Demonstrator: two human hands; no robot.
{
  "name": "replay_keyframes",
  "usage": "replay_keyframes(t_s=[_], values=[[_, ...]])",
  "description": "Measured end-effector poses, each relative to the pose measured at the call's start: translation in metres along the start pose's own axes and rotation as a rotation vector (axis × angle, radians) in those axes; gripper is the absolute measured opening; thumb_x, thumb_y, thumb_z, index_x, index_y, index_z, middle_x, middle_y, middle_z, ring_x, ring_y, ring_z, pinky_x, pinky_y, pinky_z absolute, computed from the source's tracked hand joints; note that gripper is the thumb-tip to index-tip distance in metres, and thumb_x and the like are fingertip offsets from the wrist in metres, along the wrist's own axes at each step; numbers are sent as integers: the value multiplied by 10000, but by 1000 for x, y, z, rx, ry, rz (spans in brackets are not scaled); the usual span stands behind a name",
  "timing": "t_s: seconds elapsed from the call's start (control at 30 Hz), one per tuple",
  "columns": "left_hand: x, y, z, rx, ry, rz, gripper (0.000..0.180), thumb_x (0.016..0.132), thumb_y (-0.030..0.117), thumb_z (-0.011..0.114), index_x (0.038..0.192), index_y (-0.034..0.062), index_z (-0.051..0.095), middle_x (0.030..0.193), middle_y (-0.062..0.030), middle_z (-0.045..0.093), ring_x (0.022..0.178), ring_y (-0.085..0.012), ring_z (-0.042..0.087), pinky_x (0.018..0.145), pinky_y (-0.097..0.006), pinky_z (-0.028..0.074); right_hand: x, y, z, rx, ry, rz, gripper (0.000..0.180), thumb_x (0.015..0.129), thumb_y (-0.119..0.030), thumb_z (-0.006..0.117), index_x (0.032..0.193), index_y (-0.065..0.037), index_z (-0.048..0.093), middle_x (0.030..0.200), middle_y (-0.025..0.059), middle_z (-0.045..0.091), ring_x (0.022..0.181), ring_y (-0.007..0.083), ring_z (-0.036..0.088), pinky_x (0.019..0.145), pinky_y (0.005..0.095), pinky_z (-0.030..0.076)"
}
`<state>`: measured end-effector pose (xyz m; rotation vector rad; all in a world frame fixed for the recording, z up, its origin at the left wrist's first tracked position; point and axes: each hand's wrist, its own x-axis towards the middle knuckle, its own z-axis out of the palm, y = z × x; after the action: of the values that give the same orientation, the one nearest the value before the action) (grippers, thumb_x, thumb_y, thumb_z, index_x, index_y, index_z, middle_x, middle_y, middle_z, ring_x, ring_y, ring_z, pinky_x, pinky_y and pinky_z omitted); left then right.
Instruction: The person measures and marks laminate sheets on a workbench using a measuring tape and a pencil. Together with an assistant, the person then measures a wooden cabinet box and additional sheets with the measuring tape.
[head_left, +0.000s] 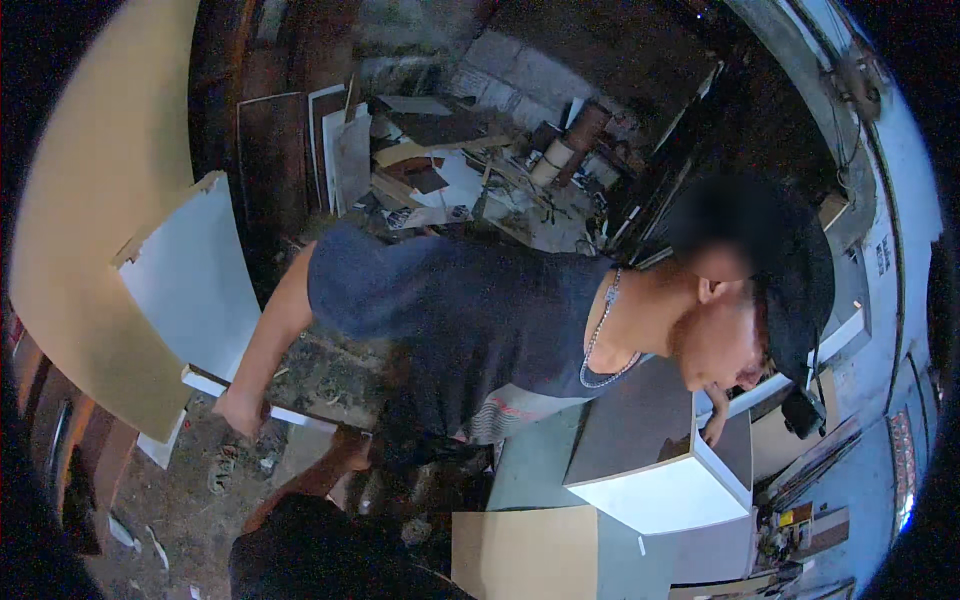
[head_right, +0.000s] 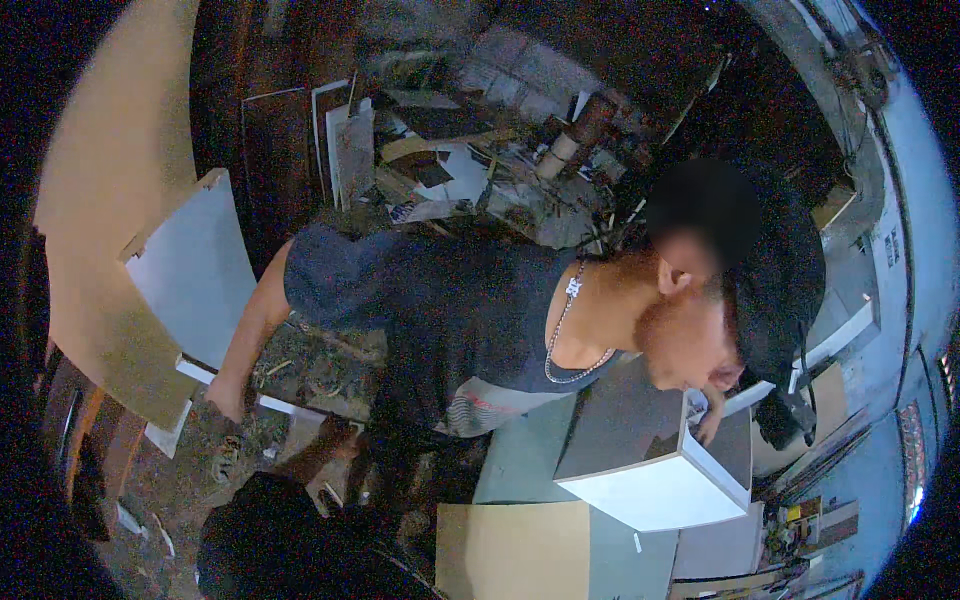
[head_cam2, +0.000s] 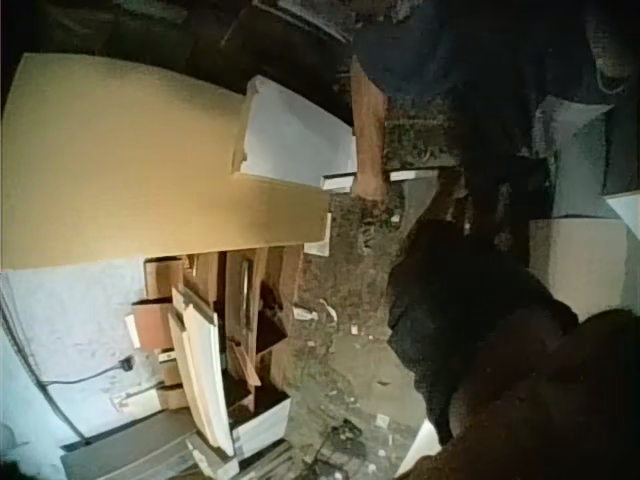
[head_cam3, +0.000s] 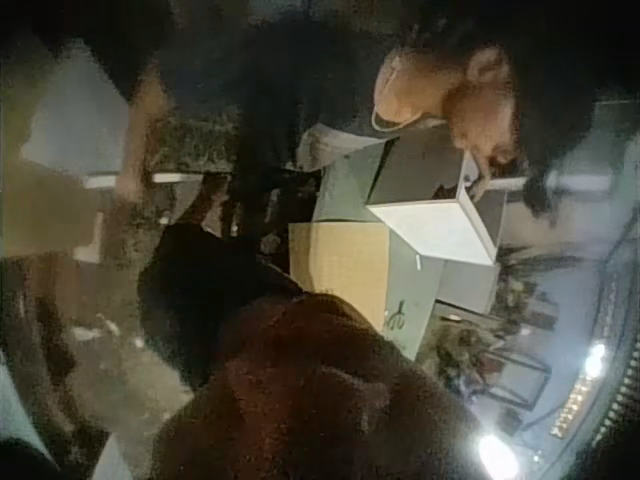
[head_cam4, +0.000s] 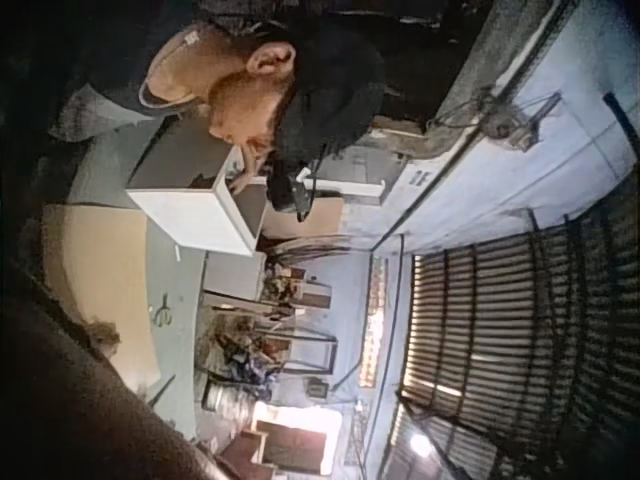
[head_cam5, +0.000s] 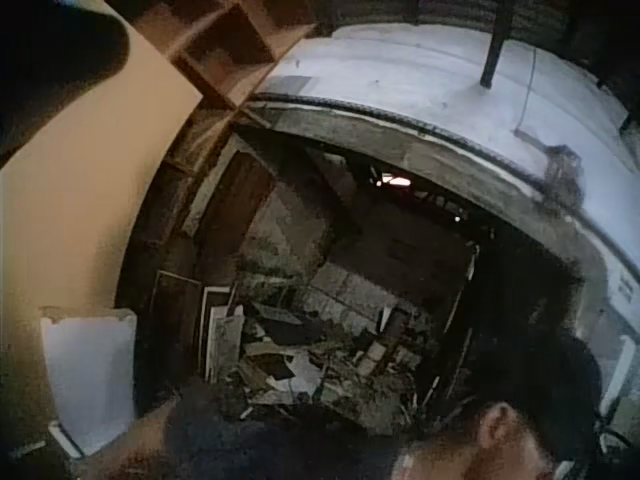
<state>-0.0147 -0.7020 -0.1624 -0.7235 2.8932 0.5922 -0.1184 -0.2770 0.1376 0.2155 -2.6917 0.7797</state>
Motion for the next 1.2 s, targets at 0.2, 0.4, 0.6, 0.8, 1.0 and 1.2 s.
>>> replay_keyframes(t_s=[0.2, 0.4, 0.6, 0.8, 1.0, 1.2], values=[[20, -16, -42, 450, -14, -12, 468, 806, 383, 666, 1151, 66, 656, 1036, -146, 664, 991, -331, 632, 886, -540, 469, 1, -6, 2, -25, 25, 35, 416, 896, -217, 630, 1247, -12, 540, 1180, 159, 605, 1110, 319, 591, 923, 421, 505], [44, -131, 15, 399, 127, -196, 427, 809, 457, 684, 995, 73, 714, 924, -170, 674, 855, -351, 621, 875, -498, 439, -2, -9, 0, -1, -5, 60, 398, 890, -216, 631, 1225, -15, 557, 1152, 155, 621, 1091, 315, 603, 910, 413, 512], [-27, -133, -15, 364, -90, -287, 426, 829, 418, 665, 1075, 71, 659, 932, -152, 664, 857, -327, 616, 858, -466, 449, -16, -8, -3, -33, 21, 69, 380, 884, -215, 632, 1204, -18, 575, 1125, 152, 637, 1071, 311, 615, 898, 405, 518], [-93, -111, -3, 259, -210, -257, 439, 848, 379, 646, 1156, 69, 604, 940, -133, 654, 859, -304, 611, 842, -434, 460, -21, 5, -13, -70, 59, 102, 362, 878, -214, 632, 1183, -22, 592, 1097, 148, 652, 1051, 308, 628, 886, 398, 525], [-162, -48, -27, 110, -325, -117, 465, 868, 340, 627, 1236, 67, 549, 948, -114, 644, 861, -280, 606, 825, -402, 471, -40, 26, -19, -86, 46, 112, 346, 873, -213, 633, 1162, -25, 609, 1069, 144, 668, 1032, 304, 640, 873, 390, 532], [-205, 32, -78, -19, -407, 206, 503, 888, 301, 608, 1317, 65, 494, 956, -95, 635, 863, -257, 602, 809, -370, 482, -90, 48, -33, -109, 45, 122, 332, 867, -212, 634, 1143, -28, 624, 1045, 141, 682, 1015, 301, 651, 863, 383, 537]])
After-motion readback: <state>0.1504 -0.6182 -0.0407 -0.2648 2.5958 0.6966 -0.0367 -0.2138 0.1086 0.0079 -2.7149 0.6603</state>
